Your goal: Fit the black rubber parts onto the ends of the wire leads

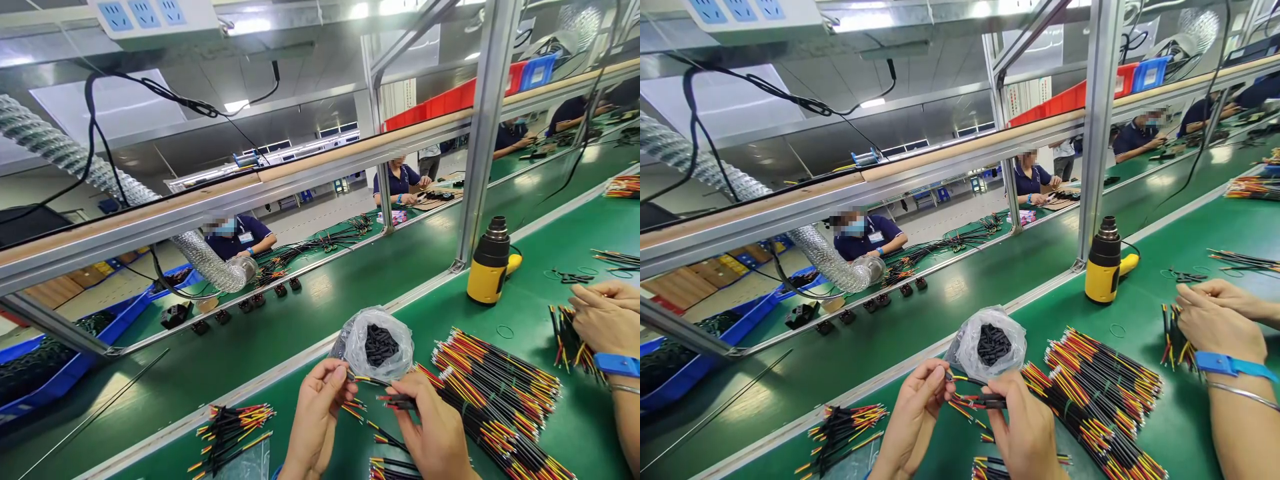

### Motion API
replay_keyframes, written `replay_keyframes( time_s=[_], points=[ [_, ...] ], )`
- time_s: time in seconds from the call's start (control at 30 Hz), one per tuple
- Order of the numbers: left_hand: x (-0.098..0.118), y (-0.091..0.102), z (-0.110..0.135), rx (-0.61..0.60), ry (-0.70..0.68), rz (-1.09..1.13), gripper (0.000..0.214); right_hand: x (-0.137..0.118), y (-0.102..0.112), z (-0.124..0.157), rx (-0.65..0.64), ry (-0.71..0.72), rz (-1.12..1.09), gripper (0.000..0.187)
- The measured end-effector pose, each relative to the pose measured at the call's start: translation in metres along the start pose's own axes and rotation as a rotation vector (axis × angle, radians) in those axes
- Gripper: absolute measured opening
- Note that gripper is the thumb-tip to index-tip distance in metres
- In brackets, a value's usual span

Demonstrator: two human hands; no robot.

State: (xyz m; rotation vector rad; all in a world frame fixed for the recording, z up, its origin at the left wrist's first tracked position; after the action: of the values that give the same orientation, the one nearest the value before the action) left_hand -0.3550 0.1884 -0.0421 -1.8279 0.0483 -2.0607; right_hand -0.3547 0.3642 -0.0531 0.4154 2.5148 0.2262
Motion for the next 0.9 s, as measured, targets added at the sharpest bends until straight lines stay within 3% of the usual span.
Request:
replay_keyframes(
  time_s=[0.13,0.37,0.47,0.67,0.9],
  points=[
    [-0.0002,0.0003,0.0023,0.027,0.008,0.031,0.026,-0.0073,0.0025,-0.0026,0.031,0.093,0.063,0.006],
    [0.0069,0.0033,0.0023,0.031,-0.059,-0.09,0.024,-0.002,0.002,-0.004,0.006,-0.021,-0.045,0.008],
    [0.0075,0.004,0.0022,0.048,-0.083,-0.116,0.025,-0.0023,0.0015,-0.0002,0.019,0.0,-0.027,0.006],
    [0.0015,0.0011,0.0025,-0.017,0.057,-0.032,0.022,-0.0037,0.0013,0.001,0.035,0.06,0.063,0.007],
    [0.0035,0.0039,0.0009,0.006,0.009,-0.073,0.025,-0.006,0.0014,0.0005,0.044,0.104,0.088,0.008]
  ],
)
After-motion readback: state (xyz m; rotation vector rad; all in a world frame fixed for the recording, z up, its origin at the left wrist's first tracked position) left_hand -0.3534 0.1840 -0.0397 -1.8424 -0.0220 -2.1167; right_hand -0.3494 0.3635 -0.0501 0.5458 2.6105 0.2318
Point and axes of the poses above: each hand's wrist, its own z-axis away from the middle knuckle, its own y-axis out of the back of the hand, x = y × z, the point moved 5 cm from there along -z, towards the middle knuckle, and after that the axes turned 7 degrees about -z, right-handed, at the moved point
